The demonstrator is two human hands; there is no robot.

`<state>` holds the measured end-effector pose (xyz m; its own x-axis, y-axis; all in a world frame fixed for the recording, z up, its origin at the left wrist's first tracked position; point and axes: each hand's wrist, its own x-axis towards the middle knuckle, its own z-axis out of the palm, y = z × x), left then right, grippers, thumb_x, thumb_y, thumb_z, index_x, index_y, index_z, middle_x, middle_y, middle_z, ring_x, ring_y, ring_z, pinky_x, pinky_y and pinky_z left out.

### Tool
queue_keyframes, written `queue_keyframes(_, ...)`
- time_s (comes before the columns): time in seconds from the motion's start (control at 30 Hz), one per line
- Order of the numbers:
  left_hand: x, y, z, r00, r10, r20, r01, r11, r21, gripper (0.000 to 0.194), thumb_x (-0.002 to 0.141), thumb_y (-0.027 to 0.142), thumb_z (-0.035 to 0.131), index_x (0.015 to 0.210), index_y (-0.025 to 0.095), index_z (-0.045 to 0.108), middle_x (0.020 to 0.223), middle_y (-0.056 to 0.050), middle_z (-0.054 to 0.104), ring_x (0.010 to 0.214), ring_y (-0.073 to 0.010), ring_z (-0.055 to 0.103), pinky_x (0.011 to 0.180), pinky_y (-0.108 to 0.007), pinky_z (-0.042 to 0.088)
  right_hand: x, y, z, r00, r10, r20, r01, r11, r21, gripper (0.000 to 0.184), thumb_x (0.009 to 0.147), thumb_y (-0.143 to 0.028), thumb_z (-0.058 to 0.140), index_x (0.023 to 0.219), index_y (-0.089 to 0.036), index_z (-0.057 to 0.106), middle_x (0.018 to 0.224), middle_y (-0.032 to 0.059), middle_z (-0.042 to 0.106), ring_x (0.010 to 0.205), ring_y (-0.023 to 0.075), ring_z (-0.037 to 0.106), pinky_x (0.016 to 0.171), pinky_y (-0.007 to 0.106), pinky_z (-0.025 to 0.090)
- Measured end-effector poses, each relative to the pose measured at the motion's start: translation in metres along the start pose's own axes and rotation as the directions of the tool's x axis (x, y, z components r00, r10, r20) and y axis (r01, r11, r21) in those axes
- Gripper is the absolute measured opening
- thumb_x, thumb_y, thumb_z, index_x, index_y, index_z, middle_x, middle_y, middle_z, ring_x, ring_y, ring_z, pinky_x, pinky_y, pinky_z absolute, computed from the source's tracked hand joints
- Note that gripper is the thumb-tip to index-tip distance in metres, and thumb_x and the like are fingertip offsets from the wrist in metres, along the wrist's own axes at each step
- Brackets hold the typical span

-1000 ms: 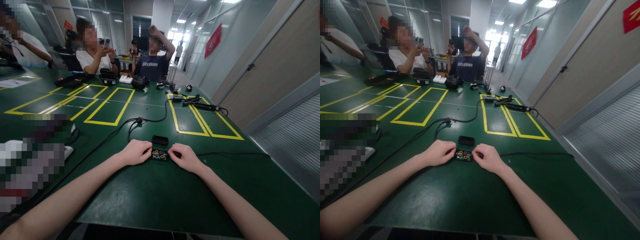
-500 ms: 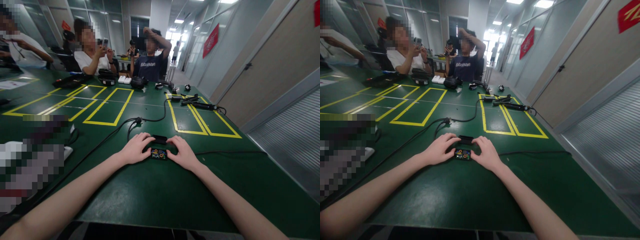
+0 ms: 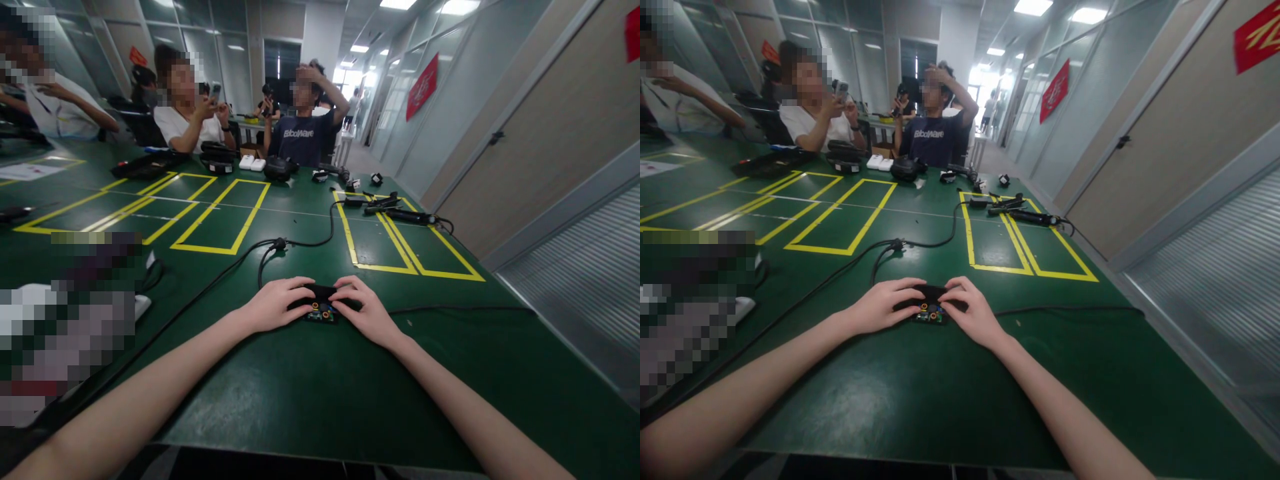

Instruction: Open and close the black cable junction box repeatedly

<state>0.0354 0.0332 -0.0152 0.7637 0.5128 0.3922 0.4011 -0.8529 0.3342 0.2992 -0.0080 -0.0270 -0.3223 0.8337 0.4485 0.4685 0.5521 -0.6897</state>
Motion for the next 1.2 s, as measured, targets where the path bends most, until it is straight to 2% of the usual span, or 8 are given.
queue_keyframes(0.07, 0.0, 0.003, 0.001, 0.999, 0.025, -0.043, -0.027, 0.997, -0.068, 0.027, 0.105, 0.034, 0.055, 0.127, 0.022, 0.066, 0.135, -0.011, 0.068, 0.117, -0.0222, 0.07, 0.1, -0.034, 0.057, 0.0, -0.001, 0.001, 0.997, 0.066, -0.027, -0.062, 0.992, 0.107, 0.004, 0.092, -0.026, 0.067, 0.094, -0.023, 0.068, 0.104, 0.0057, 0.063, 0.099, 0.0216, 0.067, 0.088, 0.039, 0.06)
queue_keyframes(0.17, 0.001, 0.008, 0.002, 0.991, 0.054, -0.126, -0.071, 0.989, -0.13, 0.029, 0.105, 0.029, 0.056, 0.133, 0.02, 0.061, 0.128, -0.011, 0.07, 0.115, -0.0211, 0.07, 0.098, -0.033, 0.057, 0.001, -0.005, 0.001, 0.99, 0.136, -0.022, -0.128, 0.969, 0.209, 0.012, 0.089, -0.026, 0.067, 0.098, -0.024, 0.06, 0.098, 0.0033, 0.063, 0.09, 0.0197, 0.066, 0.076, 0.034, 0.061)
queue_keyframes(0.27, 0.001, 0.011, 0.003, 0.985, 0.071, -0.158, -0.096, 0.983, -0.16, 0.025, 0.104, 0.024, 0.057, 0.128, 0.019, 0.063, 0.122, -0.011, 0.072, 0.111, -0.0208, 0.07, 0.096, -0.032, 0.058, 0.0, -0.012, -0.004, 0.997, 0.052, 0.054, -0.061, 0.983, 0.174, 0.01, 0.09, -0.023, 0.065, 0.1, -0.024, 0.063, 0.102, 0.0048, 0.064, 0.092, 0.0201, 0.065, 0.077, 0.034, 0.059)
queue_keyframes(0.53, 0.002, 0.018, 0.003, 0.982, 0.126, -0.142, -0.152, 0.97, -0.19, 0.02, 0.099, 0.017, 0.057, 0.115, 0.018, 0.068, 0.114, -0.01, 0.074, 0.104, -0.0207, 0.069, 0.093, -0.034, 0.057, -0.003, -0.018, -0.01, 0.995, -0.063, 0.081, 0.056, 0.994, 0.093, 0.009, 0.089, -0.025, 0.072, 0.095, -0.024, 0.066, 0.107, 0.0077, 0.066, 0.105, 0.0248, 0.066, 0.094, 0.042, 0.054)
queue_keyframes(0.7, 0.003, 0.02, -0.001, 0.996, 0.068, -0.057, -0.077, 0.98, -0.181, 0.048, 0.083, 0.022, 0.076, 0.129, 0.018, 0.061, 0.123, -0.012, 0.071, 0.111, -0.0256, 0.067, 0.096, -0.037, 0.055, -0.002, -0.018, -0.01, 0.993, -0.069, 0.097, 0.06, 0.994, 0.088, 0.009, 0.091, -0.029, 0.073, 0.091, -0.023, 0.067, 0.102, 0.0065, 0.065, 0.096, 0.0218, 0.067, 0.09, 0.039, 0.056)
queue_keyframes(0.9, 0.003, 0.011, 0.001, 0.999, -0.022, 0.028, 0.026, 0.988, -0.149, 0.036, 0.084, 0.032, 0.078, 0.117, 0.02, 0.067, 0.11, -0.007, 0.075, 0.1, -0.0229, 0.07, 0.092, -0.034, 0.053, -0.004, -0.02, -0.008, 0.986, -0.106, 0.131, 0.1, 0.994, 0.055, 0.005, 0.092, -0.025, 0.071, 0.097, -0.023, 0.07, 0.108, 0.0081, 0.067, 0.101, 0.0228, 0.069, 0.093, 0.041, 0.057)
queue_keyframes(1.07, 0.004, 0.011, 0.0, 0.999, -0.033, 0.03, 0.037, 0.993, -0.113, 0.03, 0.088, 0.037, 0.074, 0.11, 0.019, 0.069, 0.104, -0.007, 0.076, 0.097, -0.0236, 0.071, 0.089, -0.035, 0.053, -0.005, -0.016, -0.004, 0.968, -0.147, 0.203, 0.161, 0.985, -0.055, 0.037, 0.088, -0.021, 0.074, 0.124, -0.026, 0.067, 0.121, 0.0106, 0.071, 0.111, 0.0269, 0.068, 0.097, 0.047, 0.058)
queue_keyframes(1.2, 0.006, 0.008, -0.001, 0.999, -0.039, 0.027, 0.04, 0.999, -0.03, 0.038, 0.088, 0.039, 0.072, 0.12, 0.018, 0.068, 0.107, -0.009, 0.075, 0.097, -0.025, 0.069, 0.088, -0.037, 0.053, -0.003, -0.015, -0.001, 0.963, -0.168, 0.209, 0.216, 0.949, -0.231, 0.051, 0.091, -0.022, 0.071, 0.14, -0.028, 0.062, 0.118, 0.0111, 0.073, 0.101, 0.0287, 0.066, 0.087, 0.05, 0.06)
